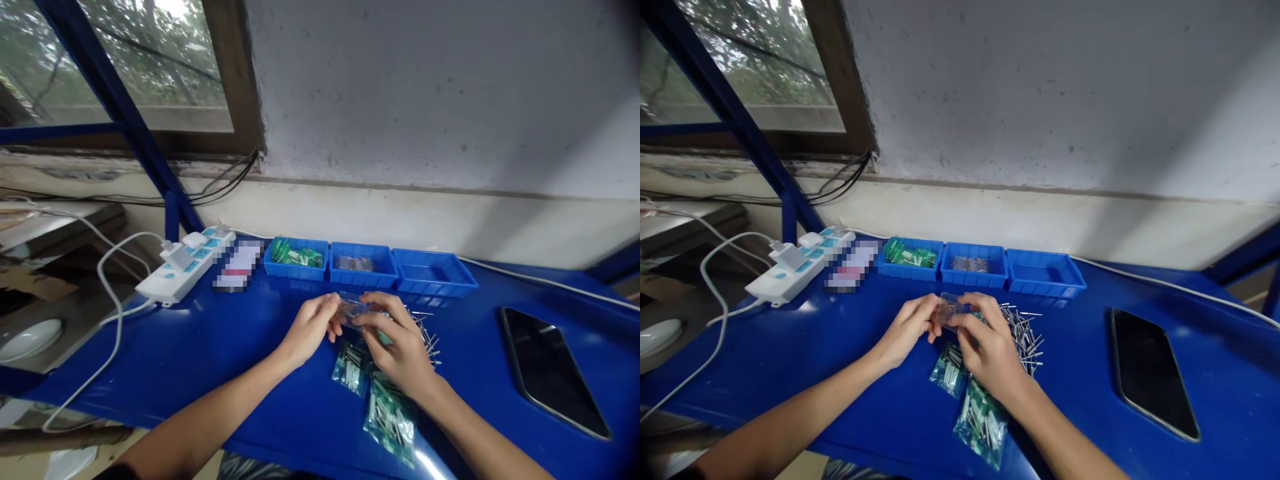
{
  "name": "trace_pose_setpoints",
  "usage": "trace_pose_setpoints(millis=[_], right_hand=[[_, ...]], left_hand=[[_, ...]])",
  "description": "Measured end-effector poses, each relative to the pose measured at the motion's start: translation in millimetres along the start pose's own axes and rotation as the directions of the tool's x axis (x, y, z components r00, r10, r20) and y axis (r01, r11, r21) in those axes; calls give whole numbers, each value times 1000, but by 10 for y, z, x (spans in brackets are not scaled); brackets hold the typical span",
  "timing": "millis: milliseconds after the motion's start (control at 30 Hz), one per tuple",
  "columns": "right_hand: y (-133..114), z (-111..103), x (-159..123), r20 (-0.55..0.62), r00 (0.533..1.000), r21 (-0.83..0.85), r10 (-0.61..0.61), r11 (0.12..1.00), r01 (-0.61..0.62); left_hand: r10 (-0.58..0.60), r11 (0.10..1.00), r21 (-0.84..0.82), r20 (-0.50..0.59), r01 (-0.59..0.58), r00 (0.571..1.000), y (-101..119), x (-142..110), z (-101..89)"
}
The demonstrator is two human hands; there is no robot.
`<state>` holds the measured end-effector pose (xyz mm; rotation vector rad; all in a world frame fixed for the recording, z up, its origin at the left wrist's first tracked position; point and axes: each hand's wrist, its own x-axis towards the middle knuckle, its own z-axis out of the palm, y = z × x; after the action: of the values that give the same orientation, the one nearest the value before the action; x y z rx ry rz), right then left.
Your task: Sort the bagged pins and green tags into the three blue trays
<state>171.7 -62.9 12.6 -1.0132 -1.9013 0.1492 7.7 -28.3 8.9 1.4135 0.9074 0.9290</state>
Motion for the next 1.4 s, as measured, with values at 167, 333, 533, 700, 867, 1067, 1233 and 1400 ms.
trace_pose_setpoints(millis=[167, 333, 533, 700, 867, 1067, 1233, 1400], right_hand=[[19, -22, 43, 52, 959, 81, 279, 956, -283], [-8, -65, 132, 324, 735, 498, 596, 552, -668], [-13, -258, 222, -23, 724, 525, 689, 625, -578], [170, -602, 455, -767, 624, 31, 149, 980, -196], [483, -448, 435, -290, 956, -462, -34, 880, -109], [371, -202, 187, -40, 976, -283, 214, 934, -217], [22, -128, 207, 319, 805, 66, 501, 835, -546], [-111, -16, 195, 492, 655, 392, 574, 525, -755]], left_hand=[[343, 899, 329, -120, -289, 932, -9, 16, -95], [634, 517, 606, 203, -604, 746, -52, 14, -155], [492, 539, 655, 267, -530, 829, 49, -46, -76], [186, 563, 712, 385, -419, 904, 140, -81, -135], [82, 522, 735, 463, -434, 883, 79, -73, -206], [6, 638, 746, 241, -189, 971, 65, 4, -301], [232, 796, 552, 103, -250, 967, 147, 21, -290], [492, 687, 508, 200, -519, 847, 197, -64, -211]])
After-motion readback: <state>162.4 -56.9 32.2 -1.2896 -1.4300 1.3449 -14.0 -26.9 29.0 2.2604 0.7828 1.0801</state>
